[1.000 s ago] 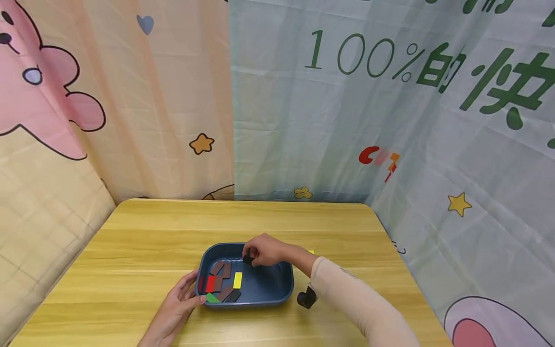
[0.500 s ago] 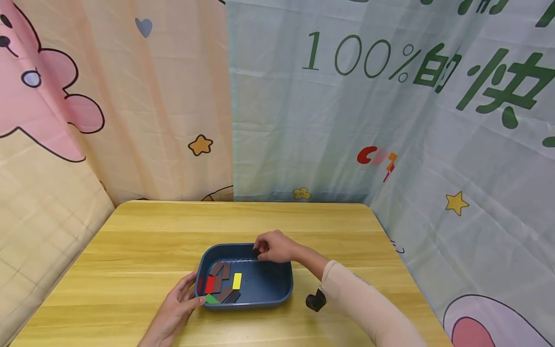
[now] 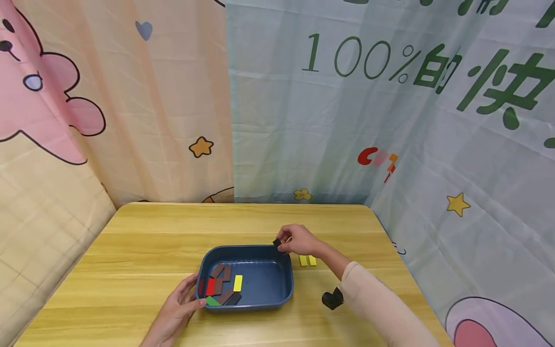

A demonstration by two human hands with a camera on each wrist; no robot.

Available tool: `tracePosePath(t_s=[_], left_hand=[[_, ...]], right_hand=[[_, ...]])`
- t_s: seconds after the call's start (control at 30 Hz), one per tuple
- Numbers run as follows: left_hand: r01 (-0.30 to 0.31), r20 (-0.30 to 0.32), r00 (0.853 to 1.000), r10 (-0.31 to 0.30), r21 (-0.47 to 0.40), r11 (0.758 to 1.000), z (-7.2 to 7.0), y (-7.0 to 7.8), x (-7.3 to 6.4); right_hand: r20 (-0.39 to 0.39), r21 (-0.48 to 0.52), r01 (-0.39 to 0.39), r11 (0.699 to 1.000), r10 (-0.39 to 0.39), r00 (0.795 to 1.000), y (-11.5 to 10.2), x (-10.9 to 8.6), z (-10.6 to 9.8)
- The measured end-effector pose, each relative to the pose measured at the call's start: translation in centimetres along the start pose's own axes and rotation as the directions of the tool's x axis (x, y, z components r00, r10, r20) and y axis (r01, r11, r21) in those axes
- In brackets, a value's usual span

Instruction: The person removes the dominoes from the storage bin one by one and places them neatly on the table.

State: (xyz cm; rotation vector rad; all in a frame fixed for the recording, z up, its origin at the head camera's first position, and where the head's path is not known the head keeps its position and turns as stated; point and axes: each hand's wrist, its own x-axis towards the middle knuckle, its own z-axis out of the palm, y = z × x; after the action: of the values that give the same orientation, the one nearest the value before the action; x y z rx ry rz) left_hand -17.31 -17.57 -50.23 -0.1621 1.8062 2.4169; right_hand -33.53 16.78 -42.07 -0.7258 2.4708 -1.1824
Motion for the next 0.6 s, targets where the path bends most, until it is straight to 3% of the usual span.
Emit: tracePosePath(t_s=[0.4, 0.6], left_hand=[[0.01, -0.01, 1.0, -0.01, 0.0, 1.0, -0.2, 0.1, 0.0], [0.012, -0.005, 1.0, -0.012, -0.001, 1.0, -0.1, 0.1, 0.1]], right_hand=[[-0.055, 0.079, -0.059, 0.995, 0.064, 0.996, 2.1, -1.8, -2.4], [-0.101, 0.166, -0.137, 0.977, 0.155, 0.983, 4.5, -3.3, -3.5]])
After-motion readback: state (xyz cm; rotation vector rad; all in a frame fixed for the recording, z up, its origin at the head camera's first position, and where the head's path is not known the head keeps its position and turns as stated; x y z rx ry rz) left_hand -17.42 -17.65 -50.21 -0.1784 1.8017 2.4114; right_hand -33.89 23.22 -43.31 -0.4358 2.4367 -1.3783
